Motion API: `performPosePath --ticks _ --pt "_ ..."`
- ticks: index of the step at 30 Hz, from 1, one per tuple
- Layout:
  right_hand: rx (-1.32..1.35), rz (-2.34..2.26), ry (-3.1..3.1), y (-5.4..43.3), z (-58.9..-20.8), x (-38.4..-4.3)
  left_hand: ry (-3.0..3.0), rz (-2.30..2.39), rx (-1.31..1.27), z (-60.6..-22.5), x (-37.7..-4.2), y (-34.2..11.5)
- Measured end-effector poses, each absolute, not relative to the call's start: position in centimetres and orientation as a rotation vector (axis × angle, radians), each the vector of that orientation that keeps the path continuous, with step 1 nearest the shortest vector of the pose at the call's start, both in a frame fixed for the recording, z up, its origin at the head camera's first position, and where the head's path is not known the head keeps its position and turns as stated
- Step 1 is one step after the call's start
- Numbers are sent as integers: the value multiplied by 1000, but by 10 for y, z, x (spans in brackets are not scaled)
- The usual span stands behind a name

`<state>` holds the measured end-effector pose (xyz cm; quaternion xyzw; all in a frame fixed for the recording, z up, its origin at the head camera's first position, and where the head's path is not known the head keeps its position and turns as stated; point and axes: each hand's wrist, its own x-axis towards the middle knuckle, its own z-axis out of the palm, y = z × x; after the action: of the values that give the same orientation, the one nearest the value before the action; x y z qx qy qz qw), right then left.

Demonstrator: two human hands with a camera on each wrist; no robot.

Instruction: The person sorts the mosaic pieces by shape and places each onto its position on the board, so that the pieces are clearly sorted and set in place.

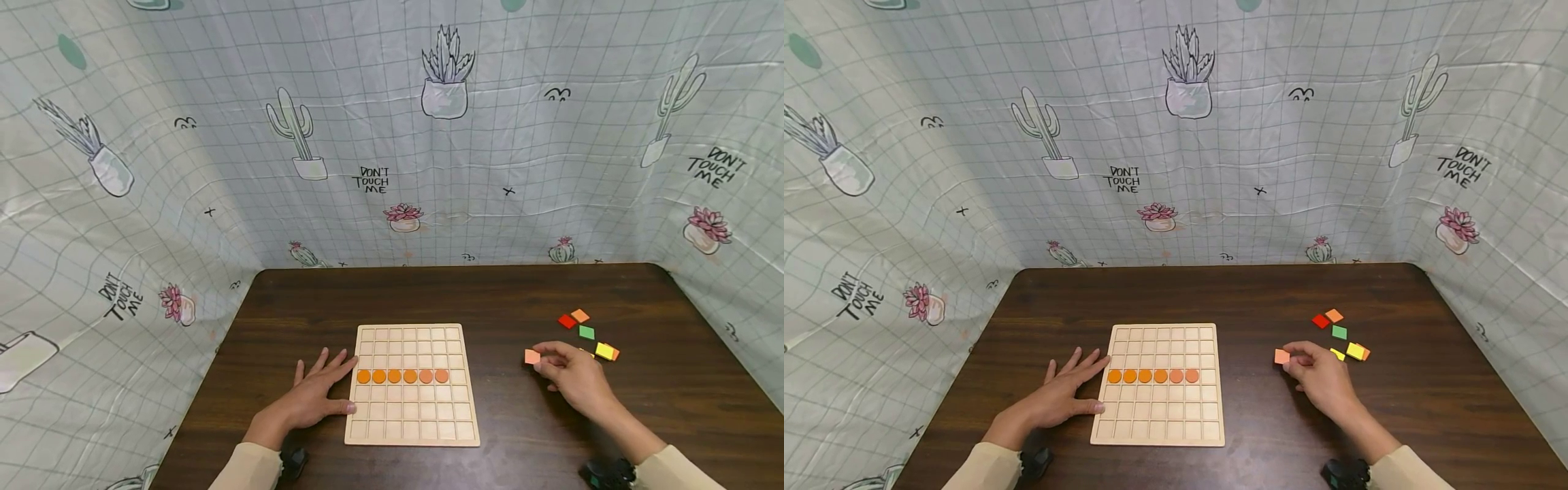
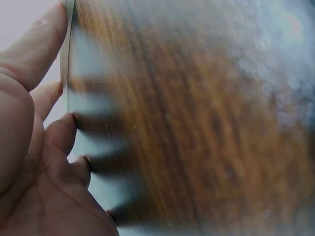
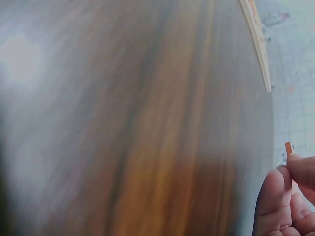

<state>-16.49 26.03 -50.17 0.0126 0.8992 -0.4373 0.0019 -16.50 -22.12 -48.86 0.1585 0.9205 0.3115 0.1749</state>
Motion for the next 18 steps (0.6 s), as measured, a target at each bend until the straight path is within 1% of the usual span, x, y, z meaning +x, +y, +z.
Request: performPosePath --ticks 18 --pt "45 -1514 2733 215 -494 -172 2613 884 448 -491 -165 -222"
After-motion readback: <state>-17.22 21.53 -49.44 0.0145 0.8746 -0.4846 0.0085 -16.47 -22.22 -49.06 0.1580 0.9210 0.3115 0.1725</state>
